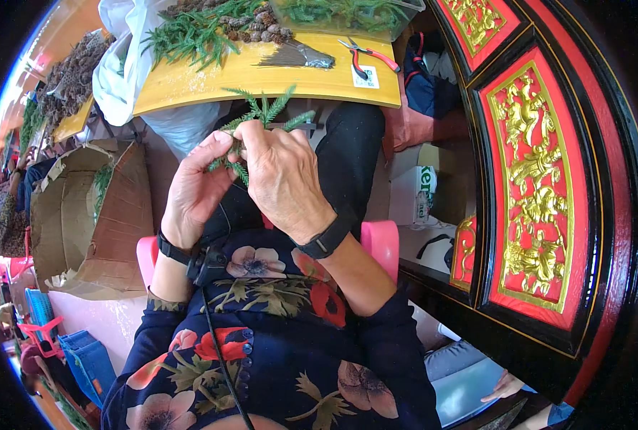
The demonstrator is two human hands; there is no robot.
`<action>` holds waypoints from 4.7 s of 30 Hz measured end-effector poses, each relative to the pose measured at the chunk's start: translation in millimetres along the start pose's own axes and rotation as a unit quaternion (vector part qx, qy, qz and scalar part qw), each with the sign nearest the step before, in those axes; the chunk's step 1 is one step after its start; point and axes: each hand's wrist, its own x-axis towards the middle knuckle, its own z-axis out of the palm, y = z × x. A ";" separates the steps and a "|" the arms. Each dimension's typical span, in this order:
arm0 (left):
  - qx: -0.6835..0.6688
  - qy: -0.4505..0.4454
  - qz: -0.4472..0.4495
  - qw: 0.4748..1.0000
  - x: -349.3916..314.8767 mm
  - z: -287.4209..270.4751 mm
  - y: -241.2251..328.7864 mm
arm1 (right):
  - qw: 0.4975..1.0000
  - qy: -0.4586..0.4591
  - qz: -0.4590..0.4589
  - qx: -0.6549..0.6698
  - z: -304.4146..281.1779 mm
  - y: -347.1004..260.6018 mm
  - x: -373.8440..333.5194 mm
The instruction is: Assembling artificial plant decorations by attaching green foliage sprigs to stems.
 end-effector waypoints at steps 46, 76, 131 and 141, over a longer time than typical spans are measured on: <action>0.344 -0.029 0.187 0.920 -67.0 -34.7 63.9 | 0.909 -0.236 0.217 0.267 -0.6 -70.7 41.8; 0.255 -0.139 0.069 0.954 -61.3 -45.1 65.4 | 0.949 -0.196 -0.247 0.011 -6.9 -64.7 57.0; 0.168 -0.077 0.014 0.983 -55.1 -54.4 66.8 | 0.983 -0.129 -0.119 0.056 2.8 -56.7 52.9; 0.042 -0.141 -0.012 0.989 -44.9 -59.4 58.2 | 0.929 -0.097 -0.344 -0.100 -0.7 -45.7 57.9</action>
